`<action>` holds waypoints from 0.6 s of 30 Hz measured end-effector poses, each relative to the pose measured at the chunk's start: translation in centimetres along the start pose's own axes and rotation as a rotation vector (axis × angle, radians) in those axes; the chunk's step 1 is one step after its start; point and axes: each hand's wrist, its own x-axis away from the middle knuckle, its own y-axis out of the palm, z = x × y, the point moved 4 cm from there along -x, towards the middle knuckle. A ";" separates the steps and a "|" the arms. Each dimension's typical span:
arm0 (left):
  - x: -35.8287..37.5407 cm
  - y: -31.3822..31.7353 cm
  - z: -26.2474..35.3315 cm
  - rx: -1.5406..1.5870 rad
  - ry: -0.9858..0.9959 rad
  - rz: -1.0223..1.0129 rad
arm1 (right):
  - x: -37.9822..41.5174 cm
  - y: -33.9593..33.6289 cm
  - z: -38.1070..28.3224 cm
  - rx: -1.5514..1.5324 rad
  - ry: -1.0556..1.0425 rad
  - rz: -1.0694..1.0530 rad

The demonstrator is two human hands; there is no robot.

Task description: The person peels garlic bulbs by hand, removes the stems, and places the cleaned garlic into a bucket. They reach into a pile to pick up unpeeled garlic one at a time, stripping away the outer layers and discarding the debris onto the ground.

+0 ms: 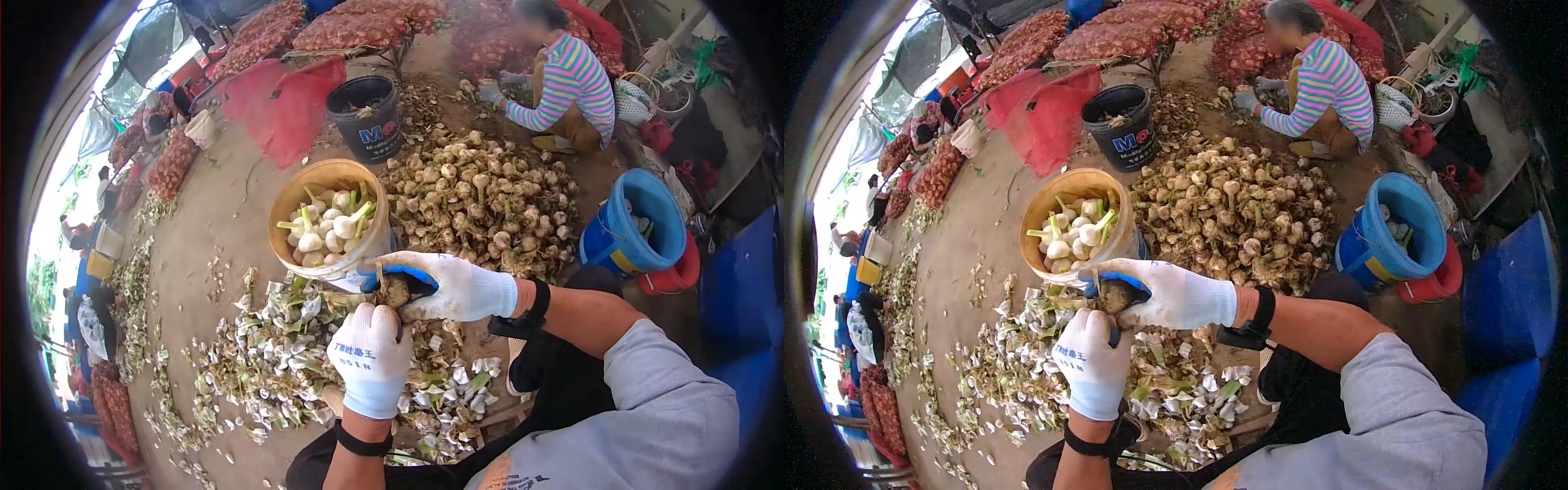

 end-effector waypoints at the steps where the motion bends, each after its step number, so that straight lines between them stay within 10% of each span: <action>1: 0.1 -0.2 0.2 -0.051 -0.007 -0.015 | 0.1 0.2 0.0 0.001 0.000 -0.003; 12: 1.8 -2.9 0.5 -0.062 -0.043 0.099 | -0.3 -1.4 0.8 -0.060 -0.034 0.277; 18: 2.1 -0.2 -3.8 1.342 -1.008 0.165 | -0.4 0.0 -0.7 0.040 -0.136 0.201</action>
